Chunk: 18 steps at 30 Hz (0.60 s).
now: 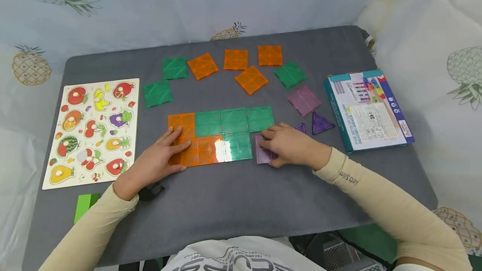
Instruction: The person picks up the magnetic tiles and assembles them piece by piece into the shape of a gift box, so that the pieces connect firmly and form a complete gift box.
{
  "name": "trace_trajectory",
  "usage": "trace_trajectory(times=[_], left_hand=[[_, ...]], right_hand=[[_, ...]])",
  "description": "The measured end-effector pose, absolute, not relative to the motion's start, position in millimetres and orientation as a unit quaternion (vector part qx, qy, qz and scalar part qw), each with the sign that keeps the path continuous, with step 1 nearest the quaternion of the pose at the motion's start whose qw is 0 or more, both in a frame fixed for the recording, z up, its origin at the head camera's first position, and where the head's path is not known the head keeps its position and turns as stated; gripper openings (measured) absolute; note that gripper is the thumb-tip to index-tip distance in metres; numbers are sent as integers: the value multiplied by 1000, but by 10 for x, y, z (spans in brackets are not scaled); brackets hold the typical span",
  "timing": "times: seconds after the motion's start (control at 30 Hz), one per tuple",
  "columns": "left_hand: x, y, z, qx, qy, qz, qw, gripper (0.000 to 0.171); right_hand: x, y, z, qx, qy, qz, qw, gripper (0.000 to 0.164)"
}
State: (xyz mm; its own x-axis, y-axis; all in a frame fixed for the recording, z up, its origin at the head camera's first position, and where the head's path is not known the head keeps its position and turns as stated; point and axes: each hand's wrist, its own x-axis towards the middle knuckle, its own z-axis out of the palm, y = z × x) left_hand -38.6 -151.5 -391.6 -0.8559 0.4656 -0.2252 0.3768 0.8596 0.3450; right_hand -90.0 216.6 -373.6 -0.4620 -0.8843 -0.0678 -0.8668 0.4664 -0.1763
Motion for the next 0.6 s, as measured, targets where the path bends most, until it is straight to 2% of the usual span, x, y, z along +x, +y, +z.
trace_trajectory(times=[0.27,0.37,0.5,0.6], left_hand=[[-352,-1529,-3933,210,952,160,156,72],[-349,-1527,-3931,210,952,160,154,72],[-354,-1513,-3927,209,954,157,143,72],[-353,-1490,-3936,210,956,157,132,71]], right_hand=[[-903,2129,-3959,-497,867,-35,14,62],[-977,2083,-3954,-475,878,-61,17,54],[-1305,1949,-3921,-396,911,-112,31,45],[-1700,1816,-3883,-296,944,-126,73,53]])
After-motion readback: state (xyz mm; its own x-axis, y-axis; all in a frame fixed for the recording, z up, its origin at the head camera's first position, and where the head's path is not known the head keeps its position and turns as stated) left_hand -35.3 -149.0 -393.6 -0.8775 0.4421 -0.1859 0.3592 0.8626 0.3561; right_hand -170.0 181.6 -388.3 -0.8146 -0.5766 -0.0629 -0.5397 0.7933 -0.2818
